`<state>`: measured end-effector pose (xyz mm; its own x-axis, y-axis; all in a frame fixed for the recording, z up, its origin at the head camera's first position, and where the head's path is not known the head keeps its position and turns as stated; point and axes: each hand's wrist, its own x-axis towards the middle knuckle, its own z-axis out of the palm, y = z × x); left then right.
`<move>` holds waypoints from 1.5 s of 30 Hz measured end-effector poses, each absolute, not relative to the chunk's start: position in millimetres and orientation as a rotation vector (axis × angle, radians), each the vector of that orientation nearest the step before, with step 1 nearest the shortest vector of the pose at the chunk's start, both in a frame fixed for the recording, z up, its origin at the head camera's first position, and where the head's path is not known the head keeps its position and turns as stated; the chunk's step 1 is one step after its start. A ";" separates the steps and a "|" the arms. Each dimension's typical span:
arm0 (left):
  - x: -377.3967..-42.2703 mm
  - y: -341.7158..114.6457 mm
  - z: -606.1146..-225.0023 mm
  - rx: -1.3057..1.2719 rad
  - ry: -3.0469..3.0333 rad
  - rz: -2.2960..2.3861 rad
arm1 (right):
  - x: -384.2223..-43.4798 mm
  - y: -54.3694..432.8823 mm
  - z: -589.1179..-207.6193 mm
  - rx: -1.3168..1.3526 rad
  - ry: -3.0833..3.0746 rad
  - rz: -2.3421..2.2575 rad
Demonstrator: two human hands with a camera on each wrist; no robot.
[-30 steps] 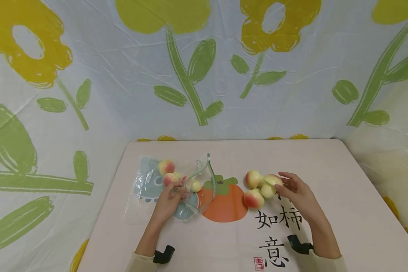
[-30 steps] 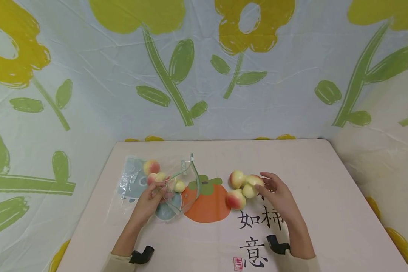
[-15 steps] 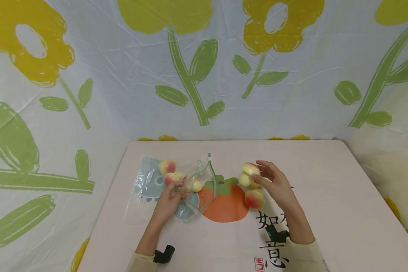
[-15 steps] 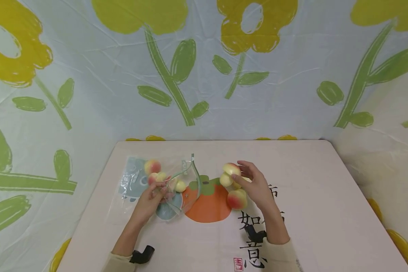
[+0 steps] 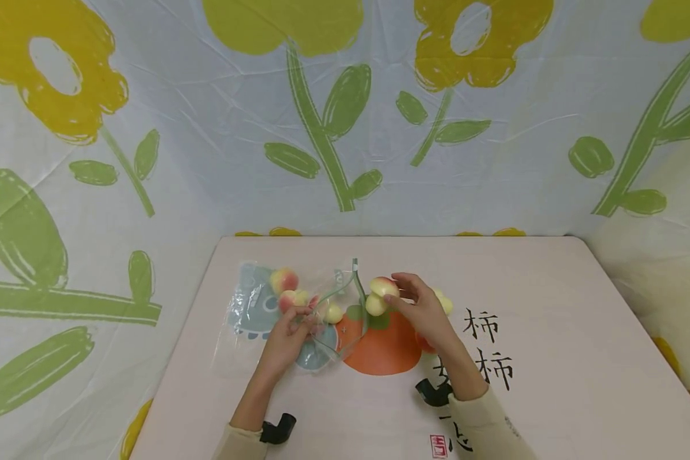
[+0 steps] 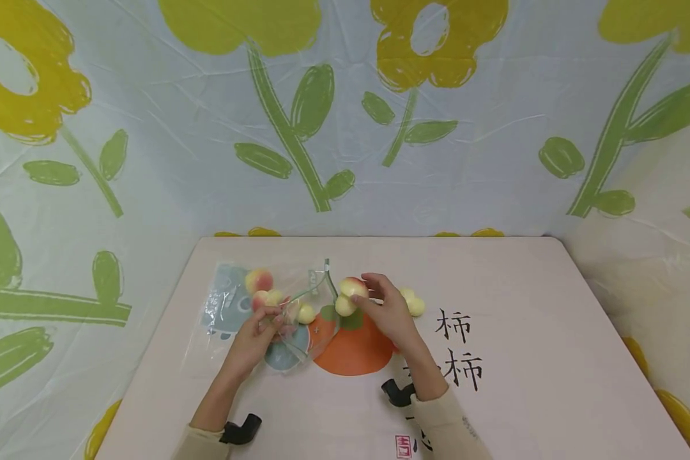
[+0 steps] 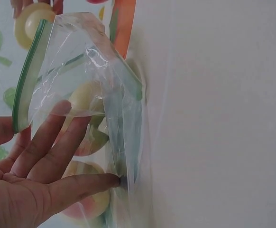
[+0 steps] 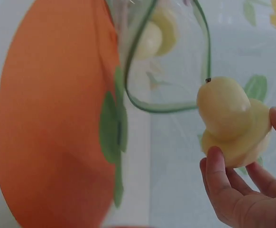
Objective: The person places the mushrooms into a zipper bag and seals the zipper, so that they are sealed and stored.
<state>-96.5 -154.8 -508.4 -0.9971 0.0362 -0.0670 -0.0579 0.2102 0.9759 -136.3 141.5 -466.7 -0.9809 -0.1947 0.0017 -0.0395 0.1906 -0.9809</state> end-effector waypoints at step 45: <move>-83.1 -146.6 -467.3 -0.023 2.379 1.917 | -135.3 69.5 -512.2 -0.244 2.656 -1.692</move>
<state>-83.1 -146.6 -467.3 -0.9962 0.0421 -0.0763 -0.0656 0.2139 0.9746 -135.3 69.5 -512.2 -0.9879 -0.1204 0.0974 -0.1391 0.4142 -0.8995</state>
